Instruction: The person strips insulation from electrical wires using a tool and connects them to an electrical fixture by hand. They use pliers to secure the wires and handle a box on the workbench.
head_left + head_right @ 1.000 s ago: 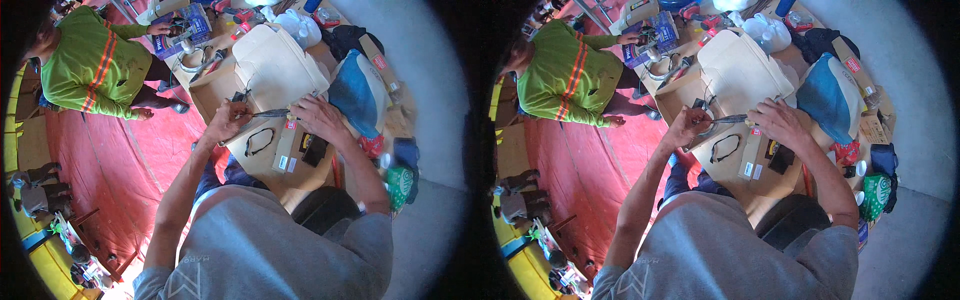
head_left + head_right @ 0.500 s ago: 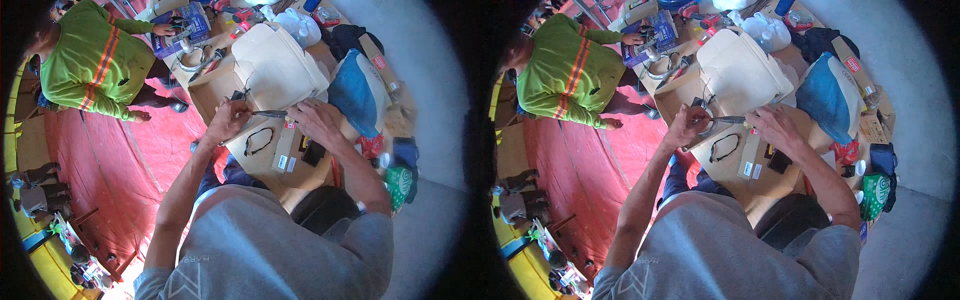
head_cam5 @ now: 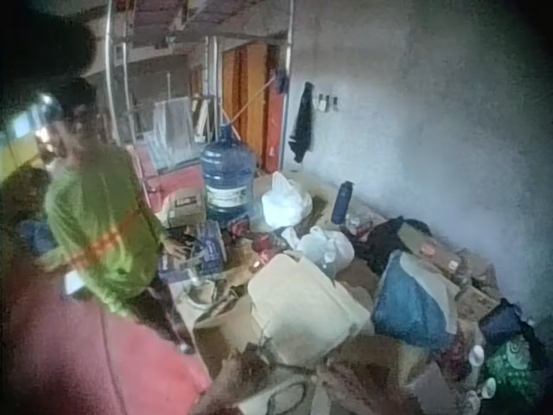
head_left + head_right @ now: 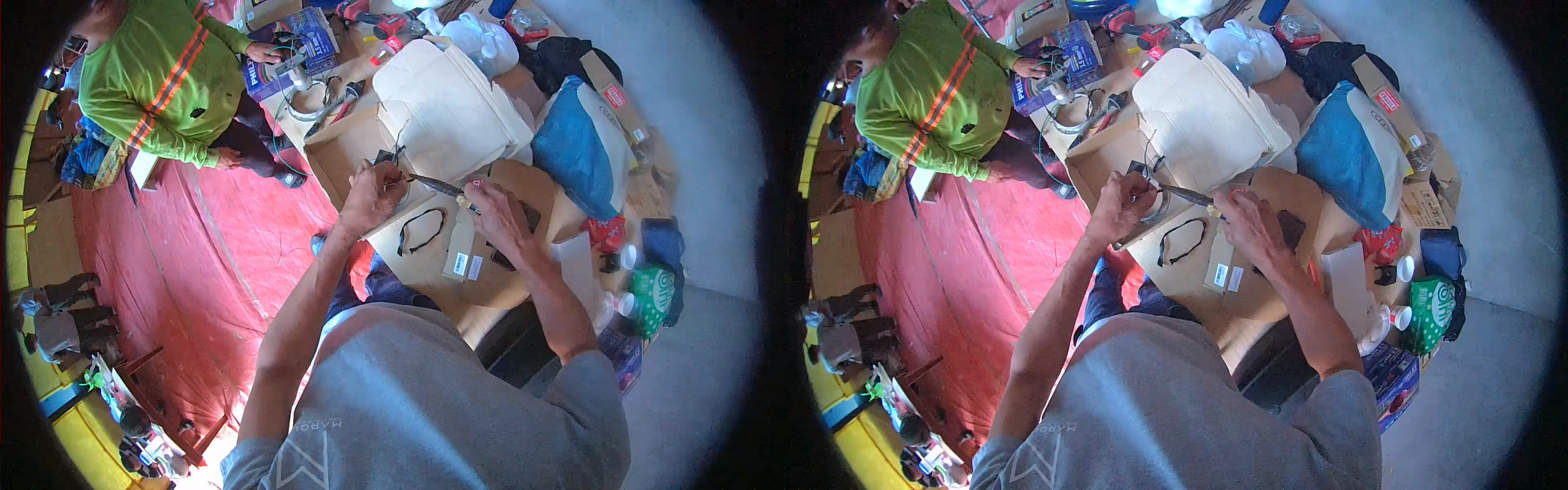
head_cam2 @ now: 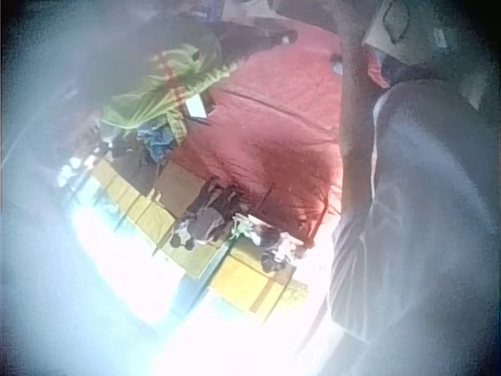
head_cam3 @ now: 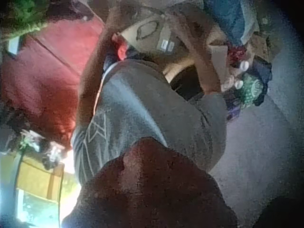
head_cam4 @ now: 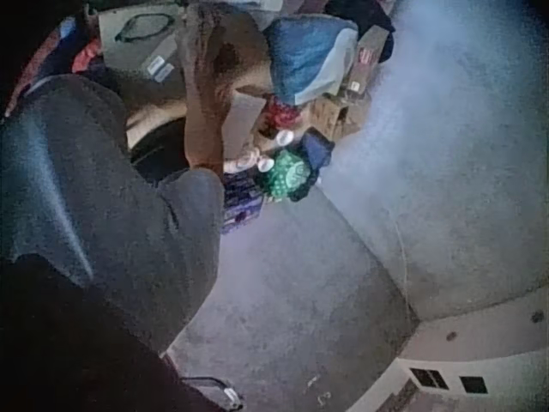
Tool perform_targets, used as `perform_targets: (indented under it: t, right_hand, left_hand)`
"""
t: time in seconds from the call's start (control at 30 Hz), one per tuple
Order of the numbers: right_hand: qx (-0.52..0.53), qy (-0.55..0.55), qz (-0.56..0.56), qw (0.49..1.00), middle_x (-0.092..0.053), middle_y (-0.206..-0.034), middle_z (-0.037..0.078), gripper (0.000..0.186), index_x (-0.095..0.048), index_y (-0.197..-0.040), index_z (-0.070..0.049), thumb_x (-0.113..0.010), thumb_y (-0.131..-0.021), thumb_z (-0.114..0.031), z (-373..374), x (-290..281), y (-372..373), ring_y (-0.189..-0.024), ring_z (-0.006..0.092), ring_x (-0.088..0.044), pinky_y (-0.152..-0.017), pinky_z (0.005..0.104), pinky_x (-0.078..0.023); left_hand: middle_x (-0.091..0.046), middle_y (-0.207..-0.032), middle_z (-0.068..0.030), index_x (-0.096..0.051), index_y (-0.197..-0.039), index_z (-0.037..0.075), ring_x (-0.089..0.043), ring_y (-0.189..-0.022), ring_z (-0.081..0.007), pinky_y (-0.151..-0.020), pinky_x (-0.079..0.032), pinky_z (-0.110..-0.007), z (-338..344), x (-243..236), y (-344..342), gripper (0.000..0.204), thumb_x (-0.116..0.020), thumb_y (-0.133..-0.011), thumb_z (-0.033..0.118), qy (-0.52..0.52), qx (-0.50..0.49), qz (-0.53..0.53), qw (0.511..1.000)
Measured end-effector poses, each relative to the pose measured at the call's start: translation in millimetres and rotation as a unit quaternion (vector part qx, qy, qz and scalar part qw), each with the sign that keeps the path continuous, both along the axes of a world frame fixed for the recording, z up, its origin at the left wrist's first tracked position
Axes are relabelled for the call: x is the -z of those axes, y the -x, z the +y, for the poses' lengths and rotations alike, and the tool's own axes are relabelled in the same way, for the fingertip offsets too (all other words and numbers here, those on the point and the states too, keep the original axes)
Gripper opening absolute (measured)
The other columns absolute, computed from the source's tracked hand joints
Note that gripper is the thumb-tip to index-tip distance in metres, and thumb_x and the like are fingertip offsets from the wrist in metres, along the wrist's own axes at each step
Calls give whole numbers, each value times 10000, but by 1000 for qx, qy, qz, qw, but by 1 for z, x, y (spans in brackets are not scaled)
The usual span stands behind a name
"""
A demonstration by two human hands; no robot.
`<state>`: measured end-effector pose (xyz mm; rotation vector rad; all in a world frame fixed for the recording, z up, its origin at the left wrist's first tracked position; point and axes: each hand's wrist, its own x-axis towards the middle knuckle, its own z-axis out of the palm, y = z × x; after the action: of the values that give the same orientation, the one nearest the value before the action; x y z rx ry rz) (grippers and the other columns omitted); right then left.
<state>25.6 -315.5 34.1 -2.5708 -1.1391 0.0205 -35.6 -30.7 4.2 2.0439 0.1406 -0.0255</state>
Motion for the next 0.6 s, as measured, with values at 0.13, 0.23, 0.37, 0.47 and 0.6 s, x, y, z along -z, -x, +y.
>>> perform_targets:
  t: [0.13,0.23,0.37,0.47,0.6]
  right_hand:
    - [50,1,54,997,-684,-1037,188,390,-616,-1171,-64,-728,-799,-32,6,8,10,-1001,412,-682,-830,521,-563]
    - [97,12,87,991,-682,-1041,189,379,-620,-1161,-53,-754,-807,-55,16,14,24,-1009,420,-680,-839,525,-557]
    - [96,-69,104,988,-667,-1029,185,328,-643,-1125,-45,-789,-845,-135,8,21,33,-1020,416,-664,-854,527,-543]
    - [53,-83,74,992,-653,-1040,173,337,-657,-1119,-40,-808,-856,-189,-4,2,24,-1046,390,-645,-868,510,-542]
    - [56,-9,58,997,-644,-1065,155,350,-663,-1144,-37,-805,-874,-210,-14,-23,8,-1069,364,-632,-876,480,-541]
  left_hand:
    - [-742,-933,-132,-724,-972,48,-607,-960,-331,-887,-449,-501,-3,10,-1,215,-738,-889,245,20,-33,-27,999]
    - [-743,-931,-127,-713,-951,45,-615,-947,-331,-869,-460,-499,-3,13,-3,211,-750,-870,235,2,-44,17,999]
    - [-735,-911,-112,-718,-949,62,-605,-946,-327,-861,-459,-509,-9,22,3,194,-757,-847,223,24,-61,-32,997]
    - [-727,-890,-90,-724,-945,84,-589,-970,-320,-880,-449,-516,-10,14,5,175,-756,-830,212,-39,-42,-40,998]
    - [-724,-906,-74,-743,-972,108,-556,-1021,-312,-921,-426,-512,-5,10,6,174,-746,-836,216,-56,-7,-22,998]
